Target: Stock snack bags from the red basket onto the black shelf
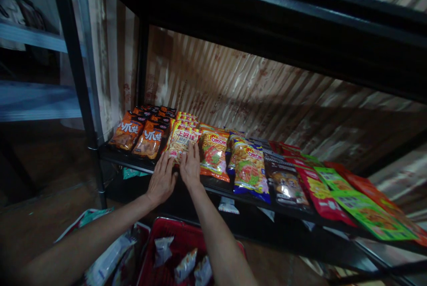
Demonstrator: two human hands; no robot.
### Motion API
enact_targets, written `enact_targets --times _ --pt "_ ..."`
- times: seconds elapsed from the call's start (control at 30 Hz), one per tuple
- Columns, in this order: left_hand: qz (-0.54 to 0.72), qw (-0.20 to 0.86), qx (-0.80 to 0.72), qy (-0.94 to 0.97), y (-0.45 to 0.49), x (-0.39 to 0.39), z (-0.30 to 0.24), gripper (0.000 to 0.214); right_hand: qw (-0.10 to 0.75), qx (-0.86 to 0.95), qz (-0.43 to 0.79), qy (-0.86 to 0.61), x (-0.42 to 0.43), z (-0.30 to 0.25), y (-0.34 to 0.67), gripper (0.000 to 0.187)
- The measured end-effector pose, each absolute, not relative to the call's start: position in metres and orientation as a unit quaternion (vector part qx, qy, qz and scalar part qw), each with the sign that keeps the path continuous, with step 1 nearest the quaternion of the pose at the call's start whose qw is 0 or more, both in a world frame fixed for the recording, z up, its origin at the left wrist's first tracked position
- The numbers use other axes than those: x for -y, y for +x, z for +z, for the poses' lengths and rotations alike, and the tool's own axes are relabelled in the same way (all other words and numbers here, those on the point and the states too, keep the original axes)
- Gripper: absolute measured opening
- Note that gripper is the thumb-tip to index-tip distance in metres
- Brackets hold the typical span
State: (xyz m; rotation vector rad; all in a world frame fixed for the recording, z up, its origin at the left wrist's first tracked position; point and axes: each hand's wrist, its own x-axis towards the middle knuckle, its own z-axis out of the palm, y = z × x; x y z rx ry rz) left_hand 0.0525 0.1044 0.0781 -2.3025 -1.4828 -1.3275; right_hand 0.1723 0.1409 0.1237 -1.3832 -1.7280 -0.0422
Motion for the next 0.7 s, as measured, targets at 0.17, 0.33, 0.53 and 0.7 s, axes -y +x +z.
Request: enact_targets --times 0.17,0.33,0.53,0.7 --pt "-0.452 0.028 0.503 -0.736 0.057 -0.116 0.083 0.056 0.456 0.702 -0.020 -0.546 -0.147 0.124 0.171 0.049" --pt "-0.481 0.002 0.519 -0.707 0.060 -0.123 0.086 0.056 0.470 0.692 -0.009 -0.548 -0.156 0.126 0.171 0.047" --pt "-0.506 -0.043 0.541 -0.671 0.065 -0.138 0.097 0.061 0.497 0.650 0.012 -0.575 -0.163 0.123 0.171 0.050" --pt "-0.495 -0.087 0.566 -0.654 0.066 -0.160 0.110 0.063 0.499 0.628 0.074 -0.592 -0.168 0.121 0.167 0.062"
